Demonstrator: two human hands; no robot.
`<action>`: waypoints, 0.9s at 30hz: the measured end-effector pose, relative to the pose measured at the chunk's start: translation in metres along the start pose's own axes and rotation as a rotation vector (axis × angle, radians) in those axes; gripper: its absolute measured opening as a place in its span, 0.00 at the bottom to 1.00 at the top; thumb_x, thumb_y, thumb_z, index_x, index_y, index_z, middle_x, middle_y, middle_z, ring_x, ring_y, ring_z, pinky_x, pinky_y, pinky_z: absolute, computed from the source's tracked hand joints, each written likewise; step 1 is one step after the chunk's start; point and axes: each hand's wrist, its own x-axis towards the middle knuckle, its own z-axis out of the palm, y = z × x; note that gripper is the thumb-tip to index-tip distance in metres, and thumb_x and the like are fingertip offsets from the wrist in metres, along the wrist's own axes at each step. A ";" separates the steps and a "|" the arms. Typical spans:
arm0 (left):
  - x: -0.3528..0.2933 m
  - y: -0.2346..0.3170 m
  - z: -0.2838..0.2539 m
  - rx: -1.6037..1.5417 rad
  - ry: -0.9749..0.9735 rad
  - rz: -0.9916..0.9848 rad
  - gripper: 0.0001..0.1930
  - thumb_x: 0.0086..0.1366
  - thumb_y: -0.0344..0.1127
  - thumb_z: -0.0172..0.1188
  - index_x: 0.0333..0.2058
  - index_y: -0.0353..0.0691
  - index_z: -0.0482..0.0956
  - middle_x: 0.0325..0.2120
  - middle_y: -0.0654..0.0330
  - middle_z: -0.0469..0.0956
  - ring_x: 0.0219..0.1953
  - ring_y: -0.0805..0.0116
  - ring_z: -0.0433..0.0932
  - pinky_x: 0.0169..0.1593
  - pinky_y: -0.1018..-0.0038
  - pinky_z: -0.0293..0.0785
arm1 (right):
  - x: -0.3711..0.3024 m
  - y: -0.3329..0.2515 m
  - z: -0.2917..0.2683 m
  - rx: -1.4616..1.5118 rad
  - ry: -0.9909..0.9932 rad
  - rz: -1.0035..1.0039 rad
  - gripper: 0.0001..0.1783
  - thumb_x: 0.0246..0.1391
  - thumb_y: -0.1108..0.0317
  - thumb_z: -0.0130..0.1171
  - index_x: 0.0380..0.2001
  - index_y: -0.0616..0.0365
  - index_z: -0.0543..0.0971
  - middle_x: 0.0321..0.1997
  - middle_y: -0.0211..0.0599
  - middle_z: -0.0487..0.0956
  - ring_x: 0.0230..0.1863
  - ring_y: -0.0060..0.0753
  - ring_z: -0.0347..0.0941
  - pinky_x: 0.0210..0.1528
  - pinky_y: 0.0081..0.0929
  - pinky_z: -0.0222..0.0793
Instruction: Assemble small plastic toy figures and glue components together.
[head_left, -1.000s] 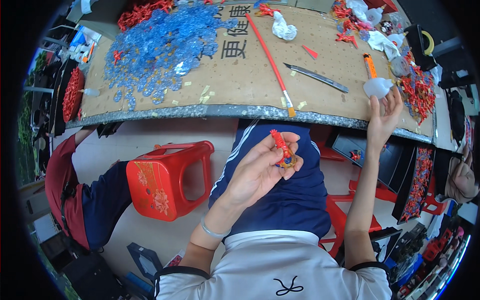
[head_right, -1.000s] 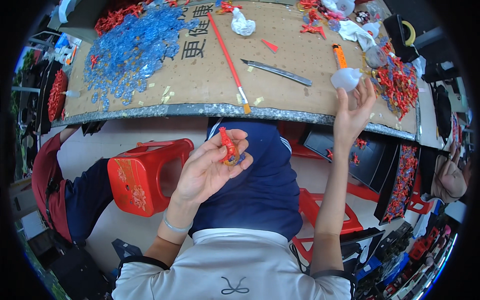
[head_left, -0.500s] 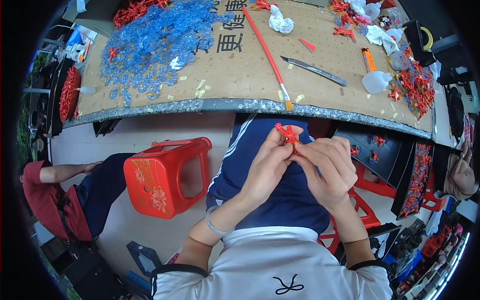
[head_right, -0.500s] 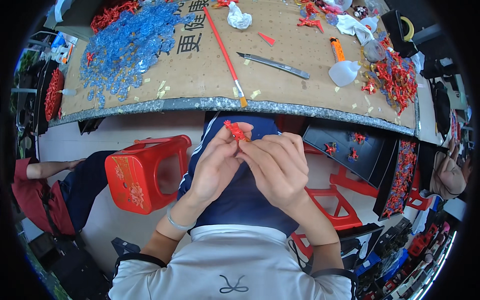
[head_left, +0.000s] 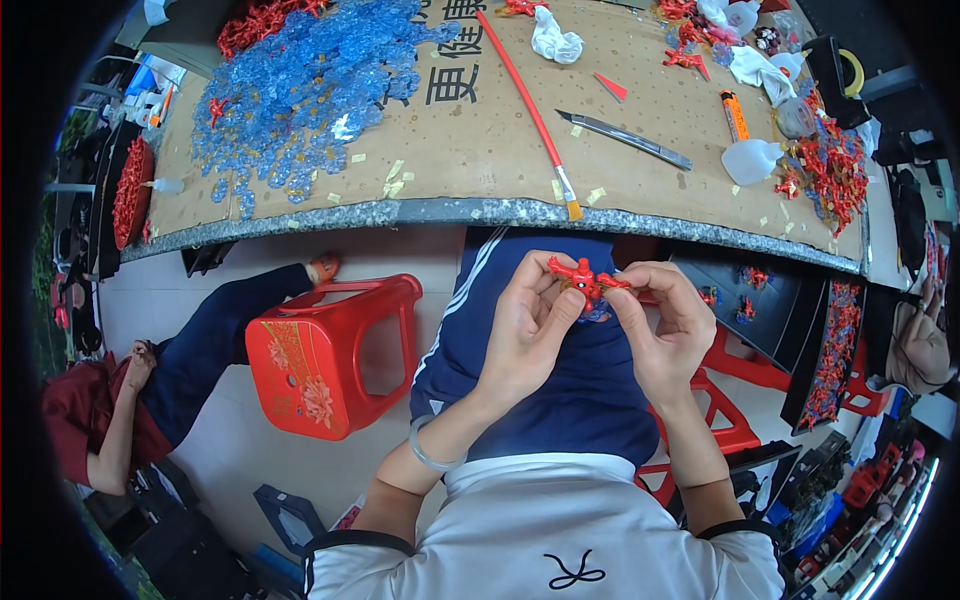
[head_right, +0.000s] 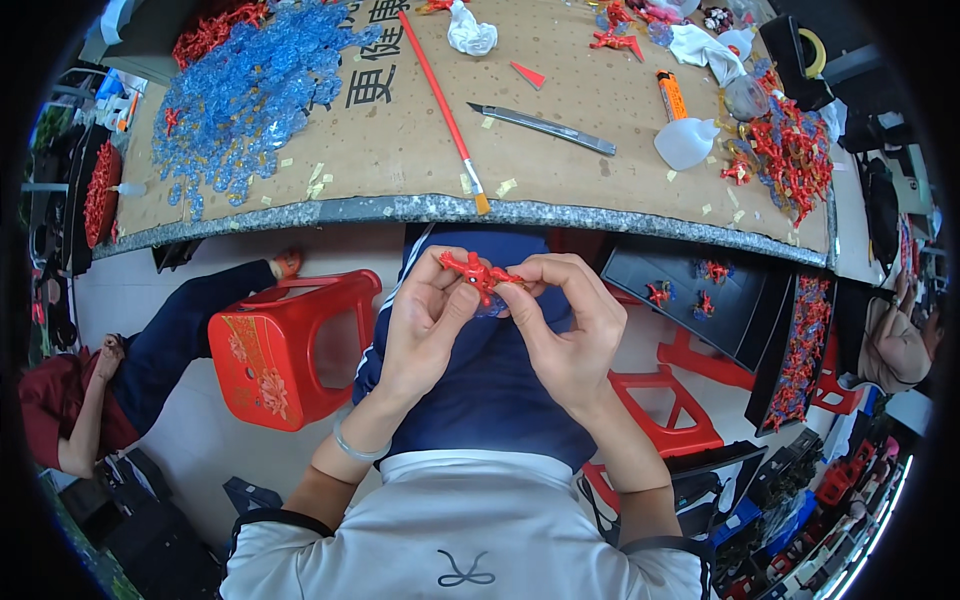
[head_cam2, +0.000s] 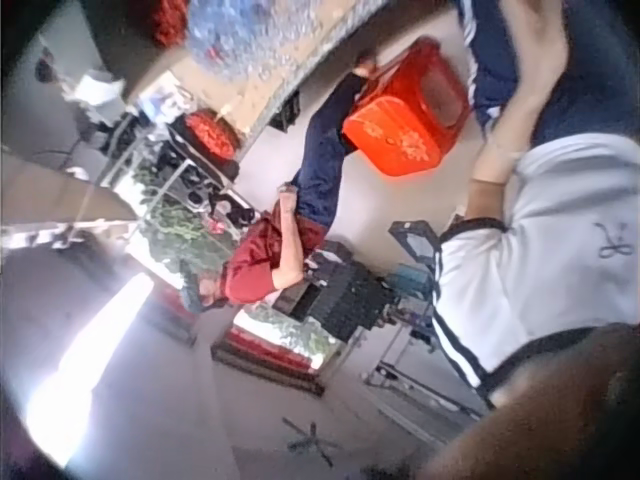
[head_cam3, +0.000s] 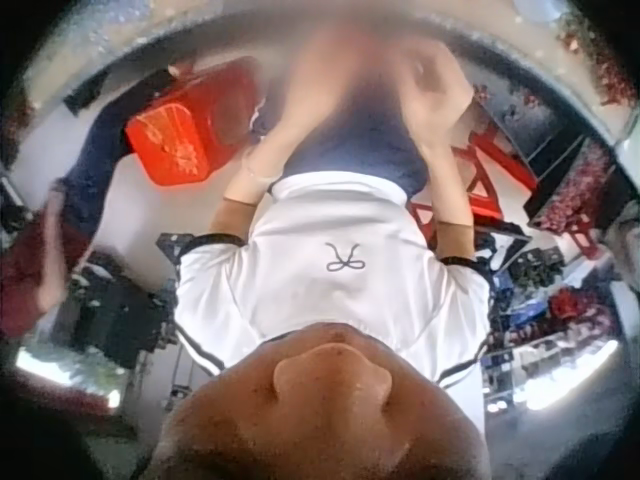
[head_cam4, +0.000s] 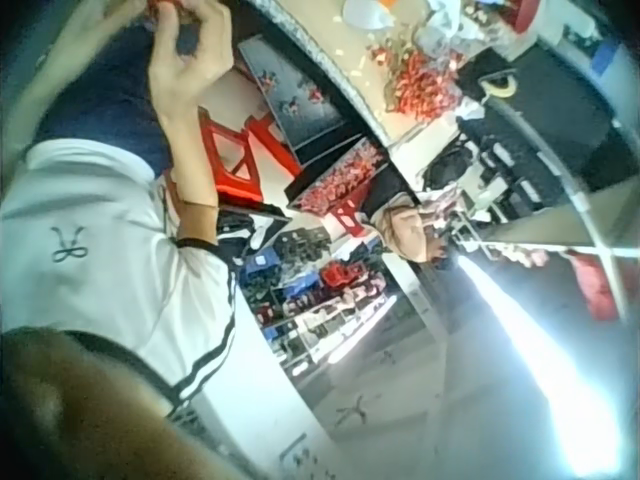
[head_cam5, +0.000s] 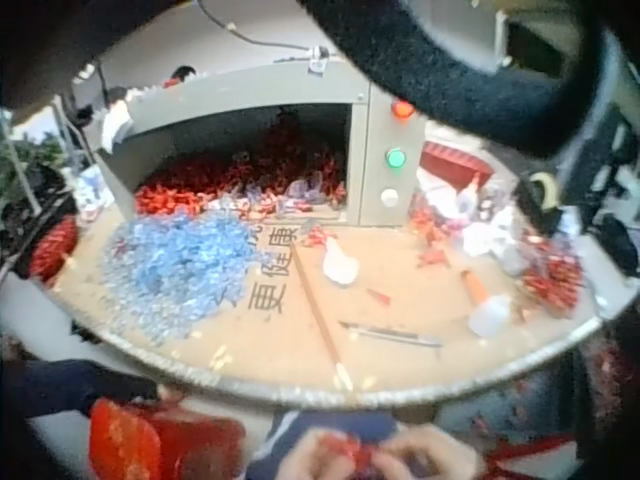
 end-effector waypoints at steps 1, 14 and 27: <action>0.000 0.000 0.000 0.004 -0.005 0.011 0.09 0.66 0.27 0.52 0.43 0.36 0.65 0.38 0.61 0.71 0.42 0.78 0.71 0.46 0.81 0.68 | -0.001 0.000 0.000 -0.044 0.007 -0.062 0.10 0.40 0.81 0.67 0.29 0.66 0.78 0.29 0.41 0.79 0.28 0.30 0.75 0.31 0.23 0.71; -0.002 -0.003 0.000 0.080 0.019 0.064 0.09 0.66 0.25 0.50 0.45 0.35 0.65 0.40 0.60 0.72 0.43 0.78 0.71 0.46 0.81 0.68 | 0.003 -0.001 0.000 -0.158 -0.001 -0.347 0.11 0.35 0.84 0.67 0.27 0.65 0.81 0.28 0.41 0.81 0.30 0.36 0.78 0.34 0.28 0.69; -0.002 0.002 0.003 0.125 0.040 0.123 0.09 0.64 0.21 0.52 0.43 0.32 0.68 0.39 0.59 0.71 0.42 0.77 0.72 0.46 0.80 0.70 | 0.003 0.003 -0.004 -0.076 -0.048 -0.266 0.12 0.34 0.85 0.66 0.27 0.65 0.82 0.29 0.41 0.82 0.31 0.35 0.77 0.35 0.28 0.70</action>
